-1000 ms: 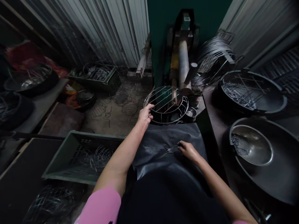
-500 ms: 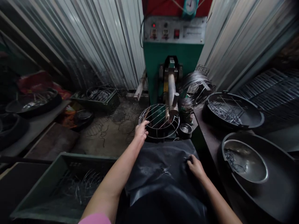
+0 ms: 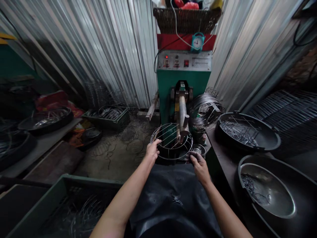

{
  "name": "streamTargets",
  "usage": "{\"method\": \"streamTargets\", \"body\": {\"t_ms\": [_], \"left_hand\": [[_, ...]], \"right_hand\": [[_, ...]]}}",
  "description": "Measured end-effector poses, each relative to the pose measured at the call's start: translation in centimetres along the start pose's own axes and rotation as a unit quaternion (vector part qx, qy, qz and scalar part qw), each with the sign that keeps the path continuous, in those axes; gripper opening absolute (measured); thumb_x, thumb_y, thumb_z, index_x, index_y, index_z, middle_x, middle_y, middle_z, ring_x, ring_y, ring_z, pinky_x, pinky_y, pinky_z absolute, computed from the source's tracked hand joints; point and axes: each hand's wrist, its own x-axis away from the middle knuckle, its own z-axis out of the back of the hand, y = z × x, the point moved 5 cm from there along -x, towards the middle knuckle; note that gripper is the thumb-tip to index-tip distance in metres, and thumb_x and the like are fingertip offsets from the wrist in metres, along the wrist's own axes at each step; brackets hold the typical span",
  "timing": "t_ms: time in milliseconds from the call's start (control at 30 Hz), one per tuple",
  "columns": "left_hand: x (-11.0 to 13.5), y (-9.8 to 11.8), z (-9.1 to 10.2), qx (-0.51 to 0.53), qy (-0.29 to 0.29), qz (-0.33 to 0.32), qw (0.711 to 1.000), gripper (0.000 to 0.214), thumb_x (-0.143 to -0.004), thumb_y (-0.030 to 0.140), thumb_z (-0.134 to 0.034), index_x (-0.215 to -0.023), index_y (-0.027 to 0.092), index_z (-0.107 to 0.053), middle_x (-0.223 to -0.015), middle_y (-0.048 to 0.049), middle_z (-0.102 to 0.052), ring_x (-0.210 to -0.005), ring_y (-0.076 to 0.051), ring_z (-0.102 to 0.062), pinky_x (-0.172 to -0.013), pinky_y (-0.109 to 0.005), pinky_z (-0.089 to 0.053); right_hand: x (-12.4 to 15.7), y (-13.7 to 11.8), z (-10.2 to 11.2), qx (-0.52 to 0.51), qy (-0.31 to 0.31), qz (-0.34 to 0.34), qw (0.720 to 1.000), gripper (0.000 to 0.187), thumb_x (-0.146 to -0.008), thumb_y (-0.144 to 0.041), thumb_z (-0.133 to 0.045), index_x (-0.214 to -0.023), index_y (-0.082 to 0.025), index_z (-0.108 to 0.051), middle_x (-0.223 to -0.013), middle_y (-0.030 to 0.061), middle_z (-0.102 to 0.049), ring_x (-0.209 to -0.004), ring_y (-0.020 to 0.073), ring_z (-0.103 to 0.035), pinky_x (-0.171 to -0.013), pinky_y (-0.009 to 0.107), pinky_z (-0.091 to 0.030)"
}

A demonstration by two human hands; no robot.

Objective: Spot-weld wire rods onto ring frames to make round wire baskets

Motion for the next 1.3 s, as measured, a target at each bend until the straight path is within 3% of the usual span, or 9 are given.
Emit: {"method": "streamTargets", "body": {"t_ms": [133, 333, 600, 833, 1300], "left_hand": [[-0.5, 0.4, 0.0, -0.012, -0.011, -0.017, 1.0, 0.031, -0.044, 0.028, -0.069, -0.056, 0.018, -0.043, -0.045, 0.0106, -0.026, -0.036, -0.001, -0.017, -0.035, -0.017, -0.008], [-1.1, 0.8, -0.1, -0.03, -0.005, -0.028, 0.999, 0.032, -0.045, 0.025, -0.069, -0.058, 0.019, -0.04, -0.045, 0.0111, -0.025, -0.037, -0.002, -0.019, -0.037, -0.017, -0.011], [-1.3, 0.6, -0.8, -0.04, -0.004, -0.034, 0.999, 0.034, -0.044, 0.028, -0.069, -0.064, 0.018, -0.043, -0.048, 0.0106, -0.029, -0.038, -0.003, -0.023, -0.037, -0.017, -0.012], [-1.4, 0.6, -0.9, -0.047, -0.01, -0.048, 0.998, 0.038, -0.045, 0.033, -0.071, -0.07, 0.019, -0.046, -0.052, 0.0087, -0.037, -0.039, -0.003, -0.028, -0.037, -0.017, -0.014], [-1.8, 0.3, -1.4, -0.035, -0.007, -0.007, 0.999, 0.036, -0.045, 0.028, -0.07, -0.06, 0.019, -0.039, -0.047, 0.0104, -0.028, -0.038, -0.002, -0.022, -0.036, -0.016, -0.011]], "right_hand": [[-2.1, -0.3, -3.0, 0.065, -0.051, 0.023, 0.996, 0.028, -0.079, -0.046, -0.051, -0.089, -0.02, -0.054, -0.085, 0.0062, -0.066, -0.07, 0.0175, -0.062, -0.064, 0.029, -0.049], [-3.1, 0.0, -3.8, 0.216, -0.126, 0.03, 0.968, 0.017, -0.079, -0.036, -0.046, -0.081, -0.021, -0.054, -0.069, 0.0002, -0.063, -0.056, 0.014, -0.058, -0.059, 0.027, -0.046], [-3.5, 0.6, -3.3, 0.144, -0.075, -0.031, 0.986, 0.021, -0.078, -0.038, -0.047, -0.086, -0.02, -0.053, -0.064, 0.0007, -0.062, -0.056, 0.0162, -0.059, -0.052, 0.027, -0.044], [-3.7, 0.5, -3.2, 0.112, -0.078, -0.027, 0.99, 0.026, -0.076, -0.043, -0.05, -0.085, -0.02, -0.053, -0.068, 0.0018, -0.063, -0.058, 0.0164, -0.06, -0.055, 0.028, -0.046], [-4.5, 0.3, -2.9, 0.087, -0.075, -0.023, 0.993, 0.026, -0.075, -0.043, -0.053, -0.085, -0.018, -0.053, -0.073, 0.0017, -0.062, -0.055, 0.0128, -0.057, -0.054, 0.026, -0.045]]}}
